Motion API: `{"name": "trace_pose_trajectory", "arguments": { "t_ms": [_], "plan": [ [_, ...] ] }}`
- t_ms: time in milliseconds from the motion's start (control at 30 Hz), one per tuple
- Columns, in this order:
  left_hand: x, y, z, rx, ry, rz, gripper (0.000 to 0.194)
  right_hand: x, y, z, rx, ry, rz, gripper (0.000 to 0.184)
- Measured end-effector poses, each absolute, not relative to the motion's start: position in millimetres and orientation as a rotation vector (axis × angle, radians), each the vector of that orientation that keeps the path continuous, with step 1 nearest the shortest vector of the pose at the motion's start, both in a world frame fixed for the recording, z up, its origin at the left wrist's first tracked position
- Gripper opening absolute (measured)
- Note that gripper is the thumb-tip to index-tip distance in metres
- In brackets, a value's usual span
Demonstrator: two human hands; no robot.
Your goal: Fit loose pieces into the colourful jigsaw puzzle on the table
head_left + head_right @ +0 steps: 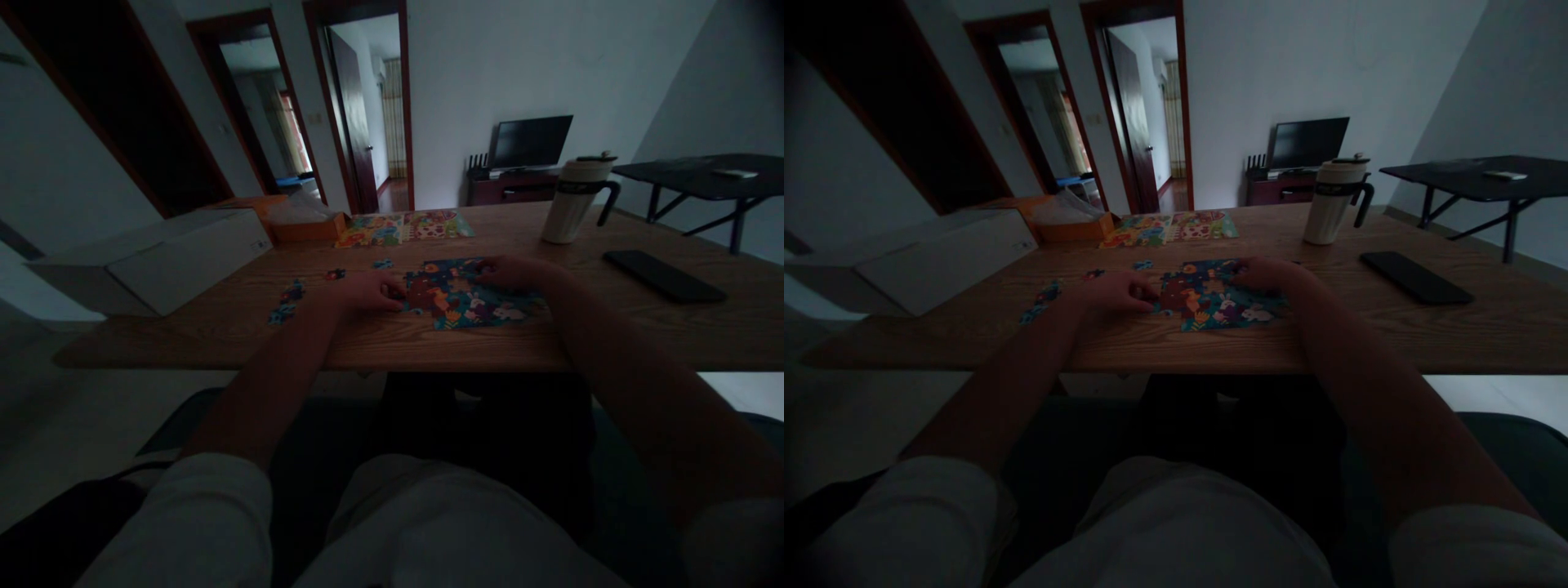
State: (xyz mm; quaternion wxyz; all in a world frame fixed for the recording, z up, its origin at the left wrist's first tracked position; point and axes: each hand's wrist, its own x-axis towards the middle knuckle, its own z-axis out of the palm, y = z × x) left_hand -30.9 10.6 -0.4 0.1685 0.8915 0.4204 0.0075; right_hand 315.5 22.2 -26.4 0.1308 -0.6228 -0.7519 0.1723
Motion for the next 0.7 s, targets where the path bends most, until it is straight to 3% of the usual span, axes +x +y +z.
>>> {"name": "trace_pose_trajectory", "arguments": {
  "t_ms": [100,400,567,700],
  "plan": [
    [-34.6,12.0,2.6,2.596,1.176,-0.042,0.062,315.7,22.3,-24.6,-1.89,-2.168,0.544,0.048],
    [-34.7,13.9,-0.8,2.644,1.041,-0.051,0.047,344.5,44.1,-14.4,-2.002,-1.789,0.205,0.037],
    [-20.9,3.7,1.3,2.71,1.074,0.034,0.04,353.7,50.9,-19.3,-2.077,-1.817,0.23,0.035],
    [-38.6,12.5,31.1,2.621,1.199,-0.072,0.035,355.3,51.7,-23.4,-2.012,-1.889,0.272,0.034]
  ]
}}
